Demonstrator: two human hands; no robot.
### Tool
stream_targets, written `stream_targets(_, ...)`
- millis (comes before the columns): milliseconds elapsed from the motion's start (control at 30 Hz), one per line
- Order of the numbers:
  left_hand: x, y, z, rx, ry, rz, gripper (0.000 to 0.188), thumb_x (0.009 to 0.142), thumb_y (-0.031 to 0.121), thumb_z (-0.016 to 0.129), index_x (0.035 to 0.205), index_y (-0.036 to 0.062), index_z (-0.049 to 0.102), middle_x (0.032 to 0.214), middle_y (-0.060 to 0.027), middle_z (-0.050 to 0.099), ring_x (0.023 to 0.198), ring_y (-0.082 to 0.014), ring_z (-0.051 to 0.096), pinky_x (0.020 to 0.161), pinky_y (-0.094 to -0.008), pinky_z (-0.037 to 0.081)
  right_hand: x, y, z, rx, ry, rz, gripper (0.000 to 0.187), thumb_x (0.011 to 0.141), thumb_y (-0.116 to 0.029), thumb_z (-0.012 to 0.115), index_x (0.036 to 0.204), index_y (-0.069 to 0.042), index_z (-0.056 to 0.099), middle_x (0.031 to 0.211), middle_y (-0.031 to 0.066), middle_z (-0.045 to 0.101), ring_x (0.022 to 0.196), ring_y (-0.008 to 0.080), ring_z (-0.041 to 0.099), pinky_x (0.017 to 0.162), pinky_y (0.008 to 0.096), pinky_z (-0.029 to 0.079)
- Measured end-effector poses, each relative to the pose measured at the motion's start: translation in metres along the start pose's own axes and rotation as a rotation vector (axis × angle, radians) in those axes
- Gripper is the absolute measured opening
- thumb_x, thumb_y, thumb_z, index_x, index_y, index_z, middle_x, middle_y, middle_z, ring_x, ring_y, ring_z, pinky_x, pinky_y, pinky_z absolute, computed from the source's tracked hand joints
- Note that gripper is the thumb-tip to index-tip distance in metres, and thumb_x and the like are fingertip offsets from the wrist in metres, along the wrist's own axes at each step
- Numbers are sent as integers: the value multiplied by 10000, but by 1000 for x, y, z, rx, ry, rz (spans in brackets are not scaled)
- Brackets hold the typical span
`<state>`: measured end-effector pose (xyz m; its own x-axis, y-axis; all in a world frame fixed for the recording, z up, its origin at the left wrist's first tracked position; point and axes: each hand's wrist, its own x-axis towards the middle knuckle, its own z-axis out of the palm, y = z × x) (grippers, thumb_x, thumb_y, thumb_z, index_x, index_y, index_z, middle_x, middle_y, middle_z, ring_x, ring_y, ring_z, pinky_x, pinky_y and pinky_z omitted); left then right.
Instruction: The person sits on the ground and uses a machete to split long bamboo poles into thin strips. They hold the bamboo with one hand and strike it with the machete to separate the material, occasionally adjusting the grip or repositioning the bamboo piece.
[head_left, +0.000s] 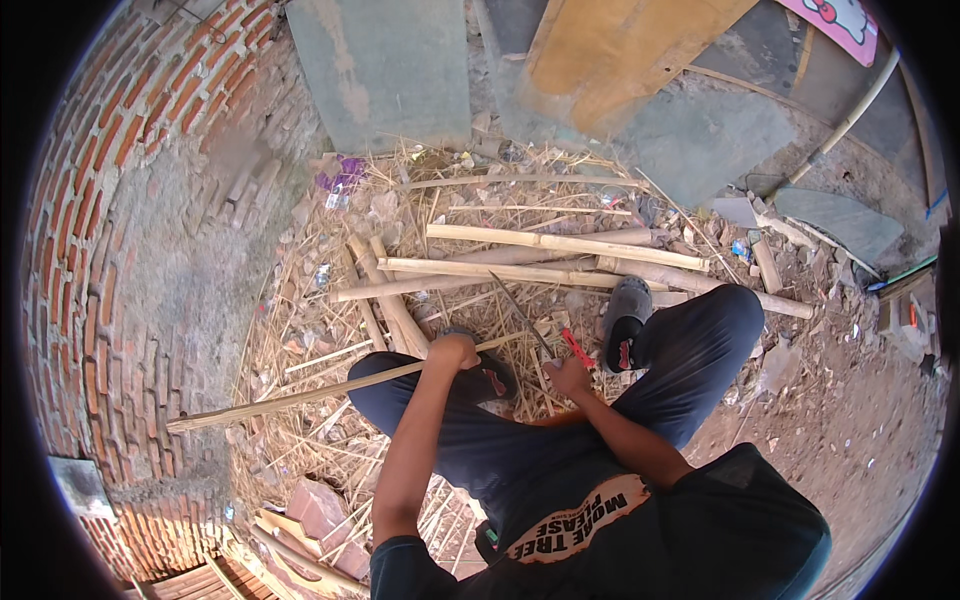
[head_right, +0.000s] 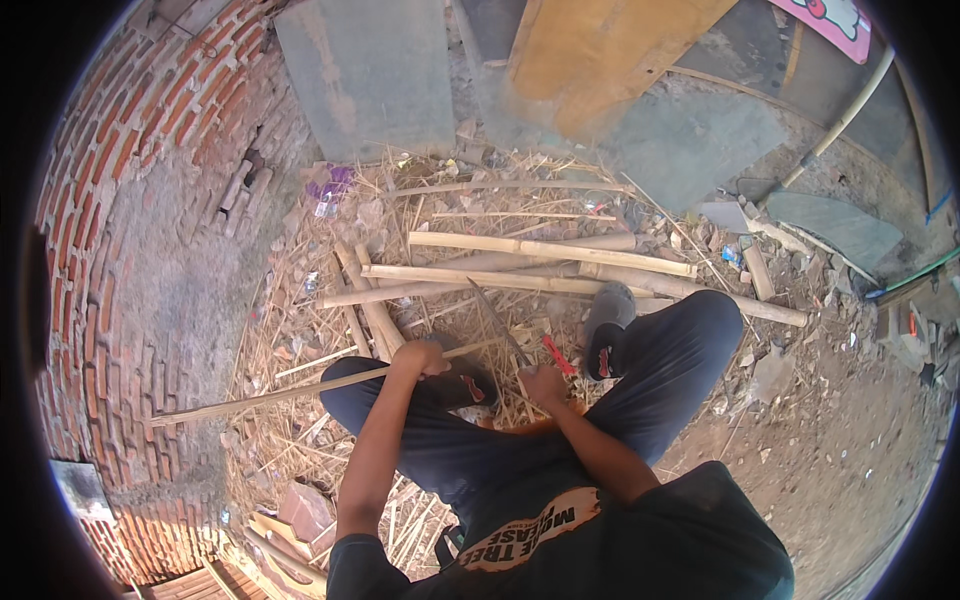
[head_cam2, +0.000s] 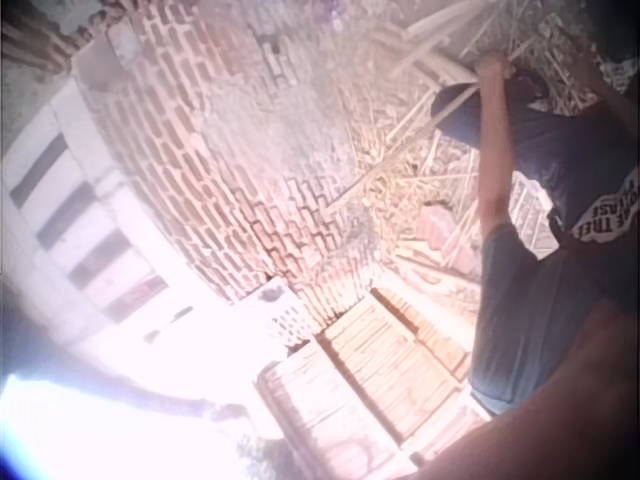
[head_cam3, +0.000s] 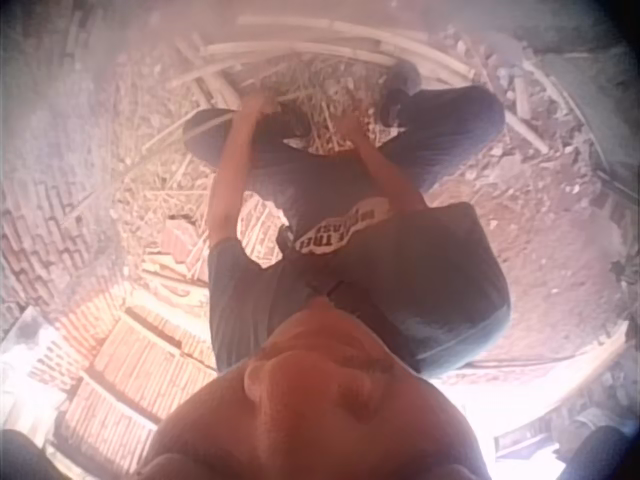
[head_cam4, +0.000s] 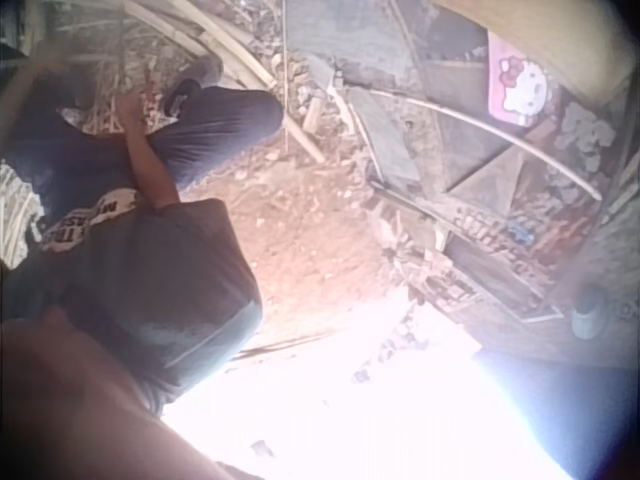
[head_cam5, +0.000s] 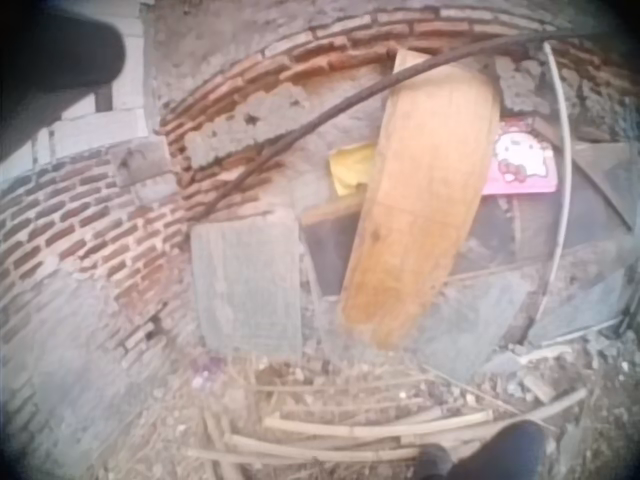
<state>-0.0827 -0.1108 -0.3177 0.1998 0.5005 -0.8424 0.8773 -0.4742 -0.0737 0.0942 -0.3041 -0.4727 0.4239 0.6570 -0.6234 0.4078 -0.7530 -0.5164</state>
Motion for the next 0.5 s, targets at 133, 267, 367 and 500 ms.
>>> stream_targets(133, -60, -9, -23, -36, 258, 49, 425, 936, 414, 688, 1144, 49, 752, 1182, -171, 729, 1129, -357, 685, 959, -461, 546, -6, -25, -25, 135, 225, -143, 477, 799, -442, 695, 942, 12, 740, 799, 256, 706, 807, 428, 712, 764, 520, 557)
stream_targets(267, -153, -16, -34, -113, 581, 21, 402, 955, 400, 670, 975, 3, 726, 933, -229, 731, 917, -413, 717, 828, -507, 564, -10, -66, -90, 23, 375, -387, 407, 790, -370, 712, 995, -20, 739, 778, 241, 702, 778, 430, 705, 743, 512, 566)
stream_targets(367, -182, -12, -29, -203, 723, 6, 392, 969, 394, 651, 946, 3, 677, 833, -268, 697, 828, -455, 699, 751, -548, 549, -19, -96, -147, -50, 450, -518, 361, 786, -319, 734, 1008, -35, 729, 764, 228, 700, 756, 426, 702, 729, 508, 566)
stream_targets(500, -186, 3, -6, -286, 849, 4, 363, 985, 368, 637, 949, 8, 615, 761, -272, 675, 761, -476, 681, 676, -570, 530, -26, -127, -191, -182, 445, -721, 350, 765, -270, 775, 1034, -60, 697, 721, 203, 691, 709, 416, 696, 700, 505, 563)
